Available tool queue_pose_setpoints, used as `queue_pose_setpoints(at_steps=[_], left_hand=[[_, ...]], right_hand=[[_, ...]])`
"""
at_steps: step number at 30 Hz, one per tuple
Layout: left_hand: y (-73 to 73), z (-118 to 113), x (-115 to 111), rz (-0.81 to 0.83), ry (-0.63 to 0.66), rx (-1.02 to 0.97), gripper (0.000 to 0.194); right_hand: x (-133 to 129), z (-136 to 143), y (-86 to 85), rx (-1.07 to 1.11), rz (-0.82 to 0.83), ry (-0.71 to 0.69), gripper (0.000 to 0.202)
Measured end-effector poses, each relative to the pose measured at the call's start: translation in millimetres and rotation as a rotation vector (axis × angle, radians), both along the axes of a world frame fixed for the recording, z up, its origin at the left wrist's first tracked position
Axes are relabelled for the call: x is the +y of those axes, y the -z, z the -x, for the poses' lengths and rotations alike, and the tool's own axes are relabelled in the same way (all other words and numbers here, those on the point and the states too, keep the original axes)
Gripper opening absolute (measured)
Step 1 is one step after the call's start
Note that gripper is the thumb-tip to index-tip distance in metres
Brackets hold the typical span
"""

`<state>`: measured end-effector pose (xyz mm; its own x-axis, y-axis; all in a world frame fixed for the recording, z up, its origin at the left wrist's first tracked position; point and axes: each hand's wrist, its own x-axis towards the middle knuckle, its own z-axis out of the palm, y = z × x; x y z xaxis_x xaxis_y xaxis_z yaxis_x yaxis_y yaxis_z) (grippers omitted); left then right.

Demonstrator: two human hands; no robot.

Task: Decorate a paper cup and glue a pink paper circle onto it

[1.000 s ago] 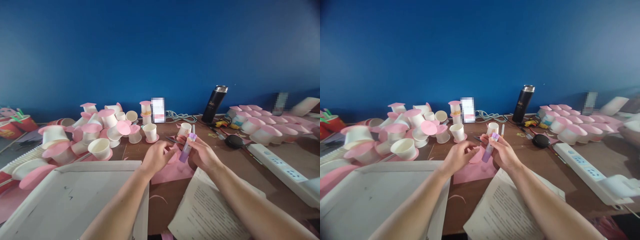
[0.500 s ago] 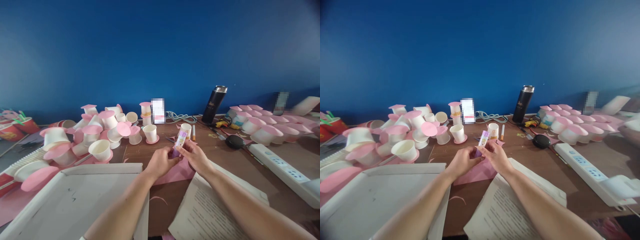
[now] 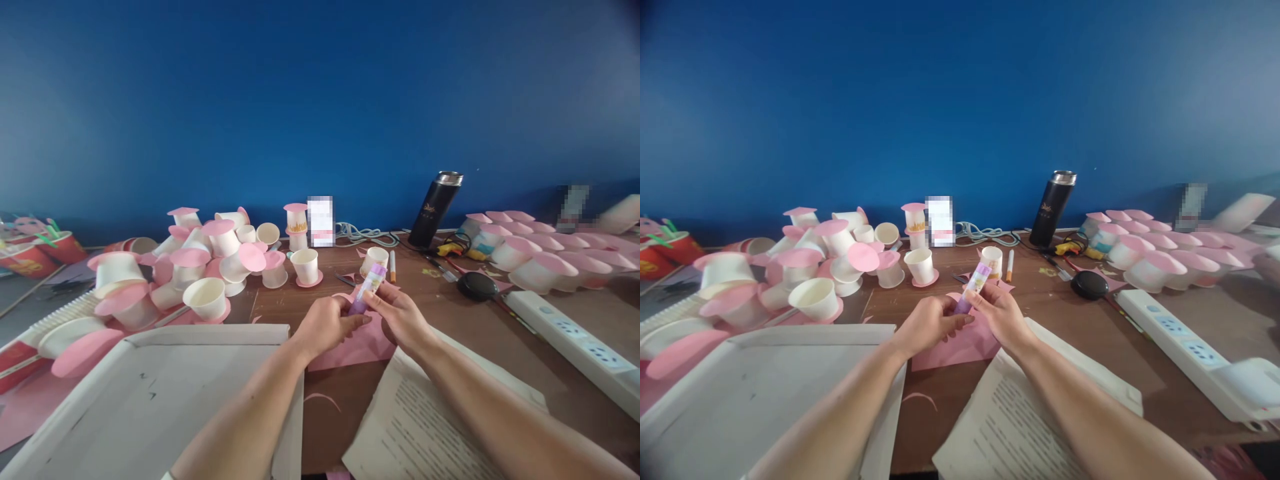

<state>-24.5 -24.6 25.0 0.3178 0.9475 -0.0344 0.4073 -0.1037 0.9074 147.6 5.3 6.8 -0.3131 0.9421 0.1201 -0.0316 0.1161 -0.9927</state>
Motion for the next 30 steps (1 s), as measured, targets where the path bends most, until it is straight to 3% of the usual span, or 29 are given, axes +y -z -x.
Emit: queue_pose_setpoints(at_steps=[9, 12, 15, 18, 21, 25, 28, 30], left_hand=[[0.1, 0.8, -0.8, -0.105, -0.015, 0.048, 0.043], [-6.4, 5.3, -0.4, -0.221, -0.102, 0.027, 0.042], [-12.6, 9.8, 0.6, -0.335, -0.227, -0.016, 0.047], [-14.6, 11.4, 0.9, -0.436, -0.203, -0.038, 0.049], [-12.4, 10.9, 0.8, -0.559, -0.170, 0.055, 0.035], [-9.3, 11.2, 1.0, -0.653, -0.299, 0.236, 0.041], [-9.8, 11.6, 0.7, -0.616, -0.448, 0.251, 0.039], [-9.9, 10.2, -0.2, -0.558, -0.464, 0.261, 0.037]], right_hand=[[-0.5, -2.0, -6.7, 0.138, 0.129, -0.089, 0.028], [-3.4, -4.6, -13.4, 0.197, 0.197, -0.164, 0.027], [-7.1, -7.8, -17.5, 0.155, 0.248, -0.264, 0.030], [-10.2, -9.0, -19.3, 0.083, 0.237, -0.354, 0.029], [-10.9, -7.8, -20.1, 0.025, 0.228, -0.421, 0.029], [-8.0, -7.0, -20.9, 0.045, 0.278, -0.341, 0.030], [-5.8, -6.4, -20.1, 0.171, 0.319, -0.256, 0.035], [-5.5, -4.5, -17.9, 0.259, 0.322, -0.203, 0.029]])
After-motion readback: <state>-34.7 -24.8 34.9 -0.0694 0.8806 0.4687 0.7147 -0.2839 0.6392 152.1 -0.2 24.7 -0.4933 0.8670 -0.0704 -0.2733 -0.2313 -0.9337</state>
